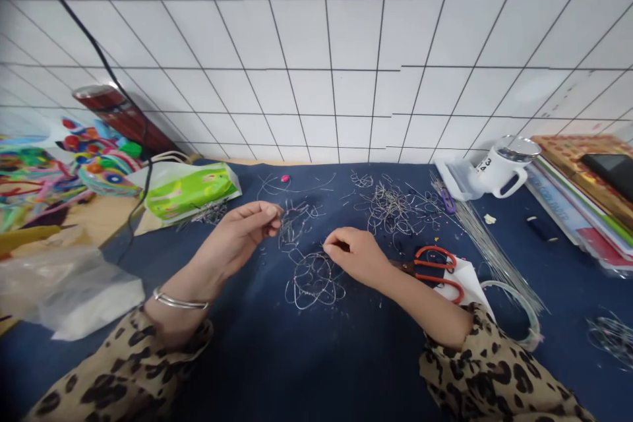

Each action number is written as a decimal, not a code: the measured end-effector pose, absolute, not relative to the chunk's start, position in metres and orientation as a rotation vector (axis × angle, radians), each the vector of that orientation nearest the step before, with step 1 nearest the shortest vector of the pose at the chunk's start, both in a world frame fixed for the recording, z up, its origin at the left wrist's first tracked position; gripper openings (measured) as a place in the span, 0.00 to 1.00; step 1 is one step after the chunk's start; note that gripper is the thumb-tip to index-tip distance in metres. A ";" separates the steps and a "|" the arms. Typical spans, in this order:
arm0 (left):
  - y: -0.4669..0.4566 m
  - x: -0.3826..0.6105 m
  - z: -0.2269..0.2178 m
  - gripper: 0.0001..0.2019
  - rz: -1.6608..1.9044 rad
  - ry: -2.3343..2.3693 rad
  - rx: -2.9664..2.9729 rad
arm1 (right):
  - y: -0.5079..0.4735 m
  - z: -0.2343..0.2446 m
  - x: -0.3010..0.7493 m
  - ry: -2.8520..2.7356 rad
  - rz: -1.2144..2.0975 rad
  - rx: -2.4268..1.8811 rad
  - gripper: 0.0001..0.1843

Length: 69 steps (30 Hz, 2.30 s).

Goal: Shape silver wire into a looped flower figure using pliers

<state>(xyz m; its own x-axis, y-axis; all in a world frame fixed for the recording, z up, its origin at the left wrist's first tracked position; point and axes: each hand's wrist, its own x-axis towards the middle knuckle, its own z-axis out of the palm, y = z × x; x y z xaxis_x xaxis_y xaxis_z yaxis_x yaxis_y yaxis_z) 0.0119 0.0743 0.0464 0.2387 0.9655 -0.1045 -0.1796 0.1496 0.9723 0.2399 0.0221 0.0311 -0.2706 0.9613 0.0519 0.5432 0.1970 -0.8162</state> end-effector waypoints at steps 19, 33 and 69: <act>0.052 -0.009 0.052 0.04 1.244 1.004 0.983 | 0.024 0.006 0.231 -1.772 0.962 -1.358 0.07; 0.015 -0.013 0.032 0.02 1.339 1.106 0.909 | 0.013 0.012 0.219 -2.145 0.618 -1.336 0.15; 0.018 -0.025 0.043 0.02 1.580 1.107 0.989 | 0.011 -0.001 0.200 -2.384 -0.006 -1.134 0.14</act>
